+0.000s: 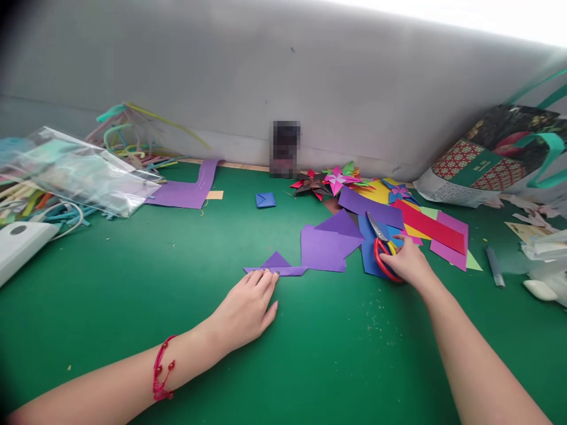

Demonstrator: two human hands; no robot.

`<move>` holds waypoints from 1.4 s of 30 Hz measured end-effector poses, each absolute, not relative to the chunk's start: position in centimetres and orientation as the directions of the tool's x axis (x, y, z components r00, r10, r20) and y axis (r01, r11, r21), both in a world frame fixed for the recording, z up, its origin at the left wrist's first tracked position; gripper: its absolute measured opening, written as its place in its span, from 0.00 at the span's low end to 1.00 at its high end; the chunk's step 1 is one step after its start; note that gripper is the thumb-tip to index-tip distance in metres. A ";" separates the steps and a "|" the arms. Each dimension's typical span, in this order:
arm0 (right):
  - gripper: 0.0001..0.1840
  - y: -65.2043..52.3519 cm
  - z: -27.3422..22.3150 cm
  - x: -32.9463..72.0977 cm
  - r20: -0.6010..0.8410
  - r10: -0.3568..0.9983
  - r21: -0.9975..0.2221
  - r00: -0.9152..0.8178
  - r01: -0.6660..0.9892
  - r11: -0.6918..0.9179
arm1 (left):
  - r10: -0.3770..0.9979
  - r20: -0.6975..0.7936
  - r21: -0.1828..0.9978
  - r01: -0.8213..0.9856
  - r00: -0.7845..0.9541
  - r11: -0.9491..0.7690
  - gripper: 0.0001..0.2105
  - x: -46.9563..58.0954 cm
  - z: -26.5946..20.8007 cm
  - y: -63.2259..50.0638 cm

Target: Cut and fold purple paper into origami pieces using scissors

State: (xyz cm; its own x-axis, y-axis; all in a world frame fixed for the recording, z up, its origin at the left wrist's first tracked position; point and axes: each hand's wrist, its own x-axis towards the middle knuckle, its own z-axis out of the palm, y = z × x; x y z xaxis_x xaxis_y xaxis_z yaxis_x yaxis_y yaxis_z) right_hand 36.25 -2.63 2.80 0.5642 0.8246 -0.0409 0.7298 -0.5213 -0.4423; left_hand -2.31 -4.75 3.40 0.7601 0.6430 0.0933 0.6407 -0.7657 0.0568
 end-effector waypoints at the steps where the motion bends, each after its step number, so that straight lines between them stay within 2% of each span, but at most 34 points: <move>1: 0.35 -3.1 3.4 36.4 -0.070 0.813 -0.494 0.579 0.688 -0.532 | 0.644 0.092 0.057 0.642 0.759 -0.764 0.21 -2.3 3.4 -4.8; 2: 0.35 -3.6 4.1 36.3 -0.085 0.808 -0.543 0.583 0.653 -0.528 | 0.645 0.092 0.058 0.643 0.758 -0.764 0.21 -2.3 3.4 -4.8; 3: 0.35 -4.2 4.9 35.9 -0.101 0.804 -0.683 0.586 0.547 -0.485 | 0.644 0.093 0.059 0.642 0.759 -0.765 0.21 -2.3 3.4 -4.8; 5: 0.31 -5.4 6.3 34.1 -0.040 0.833 -0.931 0.552 0.281 -0.231 | 0.642 0.095 0.060 0.639 0.761 -0.767 0.21 -2.3 3.3 -4.8; 6: 0.28 -5.9 6.9 32.6 -0.010 0.848 -0.982 0.529 0.156 -0.109 | 0.640 0.096 0.062 0.637 0.762 -0.768 0.21 -2.3 3.3 -4.8; 8: 0.25 -6.5 7.6 28.8 0.013 0.877 -0.997 0.480 -0.058 0.047 | 0.640 0.097 0.070 0.636 0.762 -0.768 0.22 -2.3 3.3 -4.8; 9: 0.25 -6.5 7.8 26.6 -0.003 0.901 -0.989 0.435 -0.137 0.063 | 0.642 0.097 0.075 0.638 0.760 -0.766 0.22 -2.3 3.3 -4.8; 11: 0.21 -6.3 7.6 22.3 -0.091 0.959 -0.970 0.269 -0.242 -0.024 | 0.653 0.097 0.087 0.648 0.751 -0.757 0.23 -2.3 3.3 -4.8; 15: 0.10 -4.6 6.1 15.7 -0.042 0.977 -0.959 0.210 -0.282 0.020 | 0.665 0.088 0.097 0.658 0.742 -0.747 0.22 -2.3 3.6 -4.8; 19: 0.12 -2.4 4.7 12.0 0.023 0.986 -0.922 0.165 -0.377 0.084 | 0.657 0.086 0.089 0.651 0.749 -0.753 0.20 -2.2 3.7 -4.8; 22: 0.11 -1.3 4.1 10.6 0.016 0.987 -0.917 0.161 -0.392 0.079 | 0.647 0.078 0.078 0.643 0.758 -0.762 0.19 -2.2 3.7 -4.7; 34: 0.07 -1.6 2.9 10.5 -0.074 0.996 -0.924 0.048 -0.380 -0.050 | 0.634 0.069 0.061 0.631 0.770 -0.773 0.20 -2.3 3.7 -4.8; 42: 0.09 -1.8 2.9 11.7 -0.093 0.992 -0.935 0.088 -0.351 -0.056 | 0.649 0.073 0.071 0.645 0.757 -0.761 0.23 -2.4 3.2 -5.0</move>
